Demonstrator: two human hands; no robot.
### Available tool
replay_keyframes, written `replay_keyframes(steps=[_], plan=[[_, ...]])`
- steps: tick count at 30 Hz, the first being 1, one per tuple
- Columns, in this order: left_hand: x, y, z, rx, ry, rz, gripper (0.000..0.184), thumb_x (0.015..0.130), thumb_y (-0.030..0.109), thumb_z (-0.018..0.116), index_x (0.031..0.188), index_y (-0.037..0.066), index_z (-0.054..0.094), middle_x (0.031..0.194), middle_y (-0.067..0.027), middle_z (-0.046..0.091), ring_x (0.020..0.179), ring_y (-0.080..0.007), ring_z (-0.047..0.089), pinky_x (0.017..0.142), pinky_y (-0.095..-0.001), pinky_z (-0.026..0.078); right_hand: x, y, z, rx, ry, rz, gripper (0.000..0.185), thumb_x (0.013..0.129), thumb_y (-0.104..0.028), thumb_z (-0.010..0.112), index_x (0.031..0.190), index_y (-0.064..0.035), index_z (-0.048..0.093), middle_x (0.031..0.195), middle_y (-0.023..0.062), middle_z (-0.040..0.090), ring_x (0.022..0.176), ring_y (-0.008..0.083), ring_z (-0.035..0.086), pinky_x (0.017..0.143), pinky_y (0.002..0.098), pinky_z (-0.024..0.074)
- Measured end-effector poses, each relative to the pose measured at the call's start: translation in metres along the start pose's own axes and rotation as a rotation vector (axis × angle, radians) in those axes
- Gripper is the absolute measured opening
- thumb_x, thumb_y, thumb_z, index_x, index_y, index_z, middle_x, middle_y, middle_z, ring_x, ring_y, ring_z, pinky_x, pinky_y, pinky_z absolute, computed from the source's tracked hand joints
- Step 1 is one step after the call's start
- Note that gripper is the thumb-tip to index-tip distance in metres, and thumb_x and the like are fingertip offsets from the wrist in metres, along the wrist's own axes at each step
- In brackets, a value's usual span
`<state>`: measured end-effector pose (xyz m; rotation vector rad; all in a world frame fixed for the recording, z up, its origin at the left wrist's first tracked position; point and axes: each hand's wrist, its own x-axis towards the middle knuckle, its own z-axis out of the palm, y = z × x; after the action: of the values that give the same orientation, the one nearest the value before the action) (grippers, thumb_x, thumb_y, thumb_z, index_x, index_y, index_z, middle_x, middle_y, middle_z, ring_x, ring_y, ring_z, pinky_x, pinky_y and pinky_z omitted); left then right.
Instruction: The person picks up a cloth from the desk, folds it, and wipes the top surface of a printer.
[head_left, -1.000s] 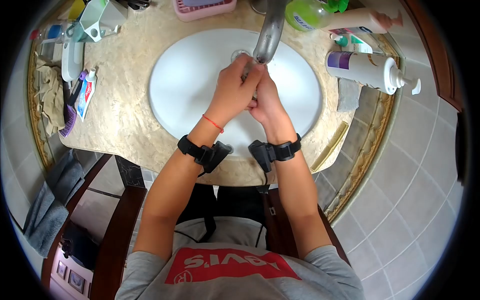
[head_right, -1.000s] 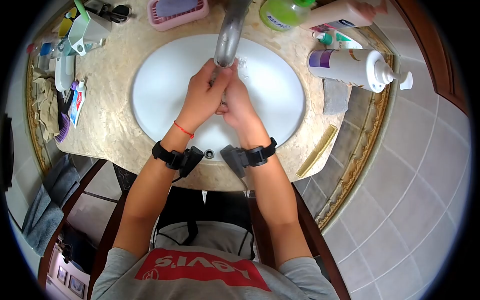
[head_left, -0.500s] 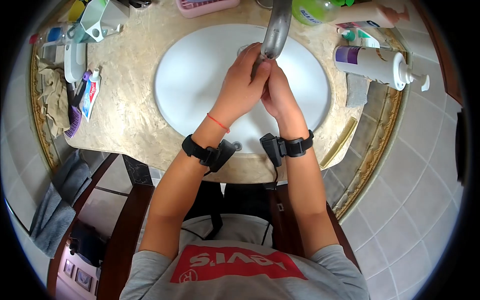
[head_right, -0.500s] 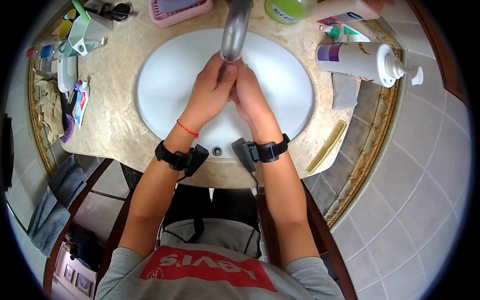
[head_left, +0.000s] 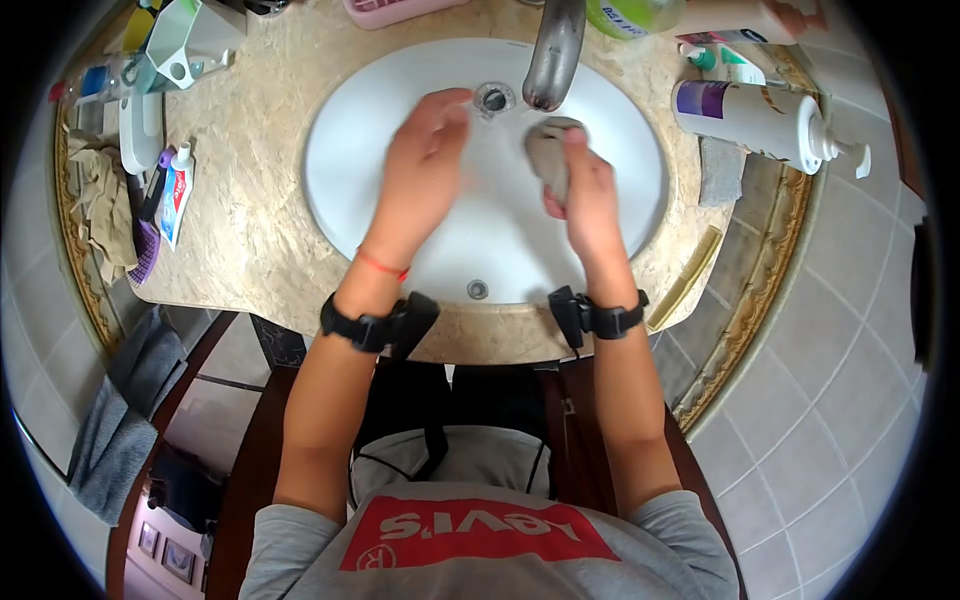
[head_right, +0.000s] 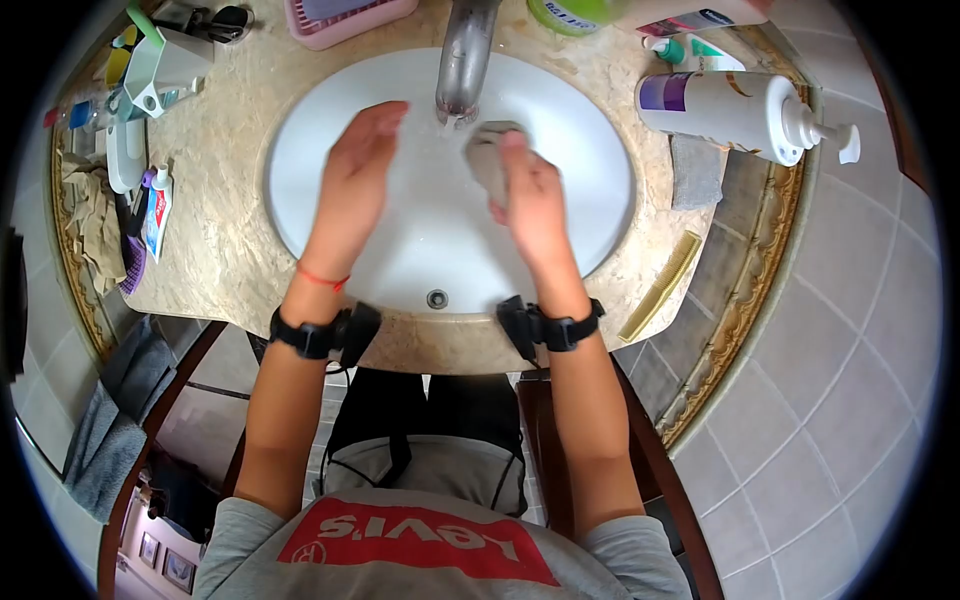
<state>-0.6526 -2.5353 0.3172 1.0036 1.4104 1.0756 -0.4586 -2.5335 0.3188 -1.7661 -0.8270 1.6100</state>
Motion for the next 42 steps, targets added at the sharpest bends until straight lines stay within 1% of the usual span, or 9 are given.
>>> replay_keyframes(steps=[6, 12, 23, 25, 32, 33, 35, 39, 42], plan=[[-0.038, 0.022, -0.056, 0.076, 0.067, -0.056, 0.022, 0.102, 0.014, 0.056, 0.119, 0.002, 0.062, 0.138, -0.0192, 0.059, 0.127, -0.0233, 0.054, 0.106, -0.0334, 0.040, -0.023, -0.006, -0.051, -0.099, 0.182, -0.100, 0.048, 0.104, -0.044, 0.052, 0.093, 0.0018, 0.064, 0.065, 0.0041, 0.059, 0.048, 0.0100, 0.051, 0.044, 0.0255, 0.0385], [-0.049, 0.030, -0.074, 0.197, 0.110, -0.011, 0.023, 0.103, 0.019, 0.056, 0.120, 0.003, 0.061, 0.144, -0.0207, 0.053, 0.128, -0.0252, 0.053, 0.108, -0.0369, 0.040, -0.020, 0.010, -0.064, -0.187, 0.263, -0.258, 0.028, 0.099, -0.026, 0.062, 0.112, -0.0007, 0.066, 0.077, 0.0038, 0.066, 0.062, 0.0082, 0.056, 0.056, 0.0245, 0.0479], [-0.023, 0.036, -0.057, 0.278, 0.066, 0.019, 0.023, 0.100, 0.016, 0.058, 0.119, 0.004, 0.063, 0.141, -0.0192, 0.058, 0.130, -0.0284, 0.054, 0.108, -0.0375, 0.040, 0.000, -0.008, -0.031, -0.232, 0.175, -0.366, 0.022, 0.091, -0.009, 0.068, 0.110, 0.0016, 0.066, 0.094, 0.0057, 0.070, 0.082, 0.0091, 0.060, 0.074, 0.0253, 0.0509], [-0.016, 0.040, -0.058, 0.330, 0.040, 0.053, 0.024, 0.099, 0.015, 0.058, 0.120, 0.003, 0.064, 0.138, -0.0197, 0.060, 0.128, -0.0281, 0.056, 0.107, -0.0379, 0.041, 0.008, -0.009, -0.026, -0.344, 0.203, -0.522, 0.022, 0.089, -0.008, 0.068, 0.109, 0.0018, 0.065, 0.094, 0.0052, 0.070, 0.082, 0.0106, 0.062, 0.074, 0.0258, 0.0516], [0.000, 0.039, -0.016, 0.337, -0.203, 0.023, 0.033, 0.097, 0.018, 0.060, 0.125, 0.000, 0.061, 0.127, -0.0267, 0.063, 0.116, -0.0381, 0.063, 0.100, -0.0407, 0.048, 0.025, -0.020, 0.010, -0.007, -0.096, -0.352, 0.039, 0.089, -0.004, 0.063, 0.127, -0.0010, 0.054, 0.094, 0.0083, 0.068, 0.078, 0.0119, 0.064, 0.070, 0.0251, 0.0527], [0.003, 0.027, -0.004, 0.356, -0.182, 0.141, 0.039, 0.097, 0.019, 0.059, 0.130, -0.004, 0.056, 0.123, -0.0283, 0.063, 0.112, -0.0434, 0.063, 0.097, -0.0434, 0.050, 0.024, -0.022, 0.016, 0.031, -0.114, -0.307, 0.038, 0.090, -0.004, 0.061, 0.127, -0.0003, 0.054, 0.095, 0.0083, 0.068, 0.078, 0.0118, 0.064, 0.069, 0.0251, 0.0525], [0.008, 0.031, 0.016, 0.246, -0.212, 0.083, 0.044, 0.099, 0.019, 0.056, 0.134, -0.007, 0.051, 0.120, -0.0303, 0.063, 0.110, -0.0454, 0.062, 0.095, -0.0463, 0.050, 0.020, -0.031, 0.028, 0.106, -0.154, -0.210, 0.034, 0.092, -0.005, 0.058, 0.125, 0.0012, 0.054, 0.095, 0.0085, 0.069, 0.078, 0.0115, 0.064, 0.068, 0.0251, 0.0520], [0.015, 0.010, 0.048, 0.148, -0.093, -0.055, 0.036, 0.100, 0.020, 0.051, 0.123, -0.008, 0.052, 0.111, -0.0325, 0.062, 0.101, -0.0488, 0.062, 0.087, -0.0496, 0.050, 0.032, -0.011, 0.037, 0.317, -0.077, -0.105, 0.031, 0.105, -0.027, 0.050, 0.111, 0.0004, 0.064, 0.092, 0.0042, 0.068, 0.075, 0.0090, 0.059, 0.068, 0.0237, 0.0484], [0.015, 0.000, 0.063, 0.166, 0.000, 0.010, 0.027, 0.100, 0.021, 0.050, 0.107, -0.005, 0.054, 0.100, -0.0293, 0.061, 0.086, -0.0480, 0.062, 0.076, -0.0512, 0.052, 0.025, -0.019, 0.044, 0.259, -0.005, -0.081, 0.027, 0.102, -0.024, 0.049, 0.098, -0.0010, 0.063, 0.082, 0.0019, 0.060, 0.075, 0.0098, 0.055, 0.068, 0.0270, 0.0462]])
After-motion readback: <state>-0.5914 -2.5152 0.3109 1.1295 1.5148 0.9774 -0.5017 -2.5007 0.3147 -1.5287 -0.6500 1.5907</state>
